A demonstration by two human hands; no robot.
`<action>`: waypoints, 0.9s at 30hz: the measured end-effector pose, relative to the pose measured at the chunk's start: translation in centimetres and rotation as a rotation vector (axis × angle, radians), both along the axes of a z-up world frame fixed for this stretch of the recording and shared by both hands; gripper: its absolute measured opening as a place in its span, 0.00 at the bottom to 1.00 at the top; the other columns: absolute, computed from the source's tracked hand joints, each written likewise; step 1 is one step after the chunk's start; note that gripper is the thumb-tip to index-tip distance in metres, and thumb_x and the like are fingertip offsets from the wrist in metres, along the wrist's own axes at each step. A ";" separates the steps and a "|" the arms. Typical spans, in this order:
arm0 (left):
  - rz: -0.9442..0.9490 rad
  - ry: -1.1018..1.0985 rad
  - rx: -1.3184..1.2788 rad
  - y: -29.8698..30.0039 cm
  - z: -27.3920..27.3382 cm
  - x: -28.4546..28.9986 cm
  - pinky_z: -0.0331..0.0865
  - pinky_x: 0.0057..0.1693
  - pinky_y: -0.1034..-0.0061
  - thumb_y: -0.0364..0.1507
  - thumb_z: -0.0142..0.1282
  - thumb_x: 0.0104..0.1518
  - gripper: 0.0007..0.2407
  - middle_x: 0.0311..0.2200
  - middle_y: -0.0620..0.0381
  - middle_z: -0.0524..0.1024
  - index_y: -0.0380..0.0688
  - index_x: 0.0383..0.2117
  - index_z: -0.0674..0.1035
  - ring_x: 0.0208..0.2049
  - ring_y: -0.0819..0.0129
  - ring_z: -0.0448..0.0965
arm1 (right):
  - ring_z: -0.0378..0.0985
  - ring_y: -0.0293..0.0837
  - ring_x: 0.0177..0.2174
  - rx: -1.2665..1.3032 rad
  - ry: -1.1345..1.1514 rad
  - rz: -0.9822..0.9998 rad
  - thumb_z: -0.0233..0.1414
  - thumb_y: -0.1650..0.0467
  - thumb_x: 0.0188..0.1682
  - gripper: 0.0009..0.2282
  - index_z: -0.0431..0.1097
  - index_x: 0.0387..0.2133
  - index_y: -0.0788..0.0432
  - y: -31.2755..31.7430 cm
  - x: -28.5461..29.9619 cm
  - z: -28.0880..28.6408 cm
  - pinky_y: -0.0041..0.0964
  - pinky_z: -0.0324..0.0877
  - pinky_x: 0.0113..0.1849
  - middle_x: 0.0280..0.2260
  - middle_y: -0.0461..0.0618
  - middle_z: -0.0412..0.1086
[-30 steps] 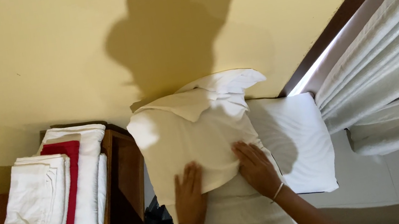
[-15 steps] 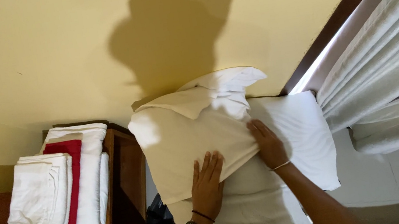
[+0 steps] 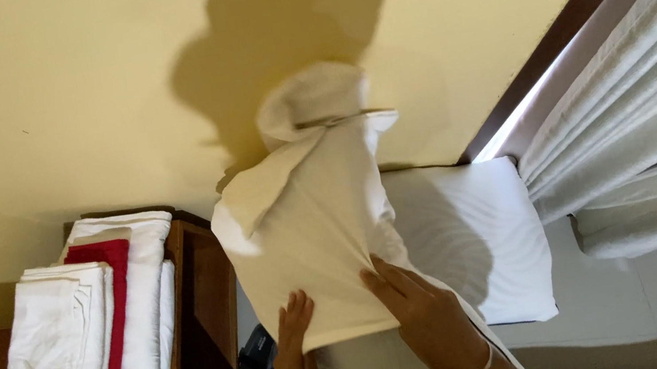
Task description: The person folds a red pillowcase on a white pillow, smooths it, and places it on a bed. Then, the person picks up a white shirt, unfolds it, and folds it on the same white pillow.
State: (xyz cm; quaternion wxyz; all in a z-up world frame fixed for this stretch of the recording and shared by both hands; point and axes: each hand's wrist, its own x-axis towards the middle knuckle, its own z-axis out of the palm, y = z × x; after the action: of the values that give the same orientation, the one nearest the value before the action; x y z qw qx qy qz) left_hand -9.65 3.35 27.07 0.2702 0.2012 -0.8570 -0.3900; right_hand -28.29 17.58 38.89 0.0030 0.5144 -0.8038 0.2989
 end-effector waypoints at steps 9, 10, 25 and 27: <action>-0.117 -0.173 -0.133 3.7 -2.5 -4.6 0.41 0.75 0.60 0.15 0.50 0.46 0.33 0.70 0.59 0.61 0.47 0.66 0.67 0.73 0.60 0.54 | 0.67 0.49 0.60 0.333 0.166 -0.196 0.48 0.80 0.46 0.34 0.52 0.67 0.44 7.6 -5.8 -16.5 0.35 0.82 0.44 0.68 0.46 0.54; -0.120 -0.176 -0.131 4.2 -3.1 -5.0 0.41 0.75 0.60 0.15 0.50 0.46 0.33 0.70 0.59 0.61 0.47 0.66 0.67 0.73 0.60 0.54 | 0.67 0.49 0.60 0.336 0.162 -0.198 0.48 0.80 0.46 0.34 0.52 0.67 0.44 8.5 -6.0 -17.2 0.35 0.82 0.44 0.68 0.46 0.54; -0.123 -0.306 -0.469 4.4 -9.3 -2.0 0.37 0.75 0.55 0.24 0.52 0.54 0.30 0.73 0.61 0.55 0.54 0.68 0.63 0.73 0.64 0.49 | 0.54 0.46 0.65 0.374 0.149 -0.168 0.49 0.74 0.45 0.33 0.47 0.68 0.51 10.9 -2.5 -21.1 0.47 0.64 0.59 0.71 0.47 0.46; 0.005 -0.270 -0.528 2.8 -9.3 -3.4 0.40 0.76 0.57 0.17 0.47 0.49 0.35 0.73 0.62 0.54 0.54 0.70 0.61 0.74 0.65 0.49 | 0.50 0.47 0.68 0.264 0.334 -0.204 0.46 0.74 0.47 0.33 0.46 0.69 0.58 8.8 -3.2 -20.4 0.48 0.50 0.66 0.71 0.53 0.45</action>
State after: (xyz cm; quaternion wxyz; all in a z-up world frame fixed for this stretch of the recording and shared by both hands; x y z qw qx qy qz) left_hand -13.01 6.12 17.75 0.1977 0.1762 -0.9565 -0.1228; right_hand -31.46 26.40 18.49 0.0990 0.4687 -0.8720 0.1002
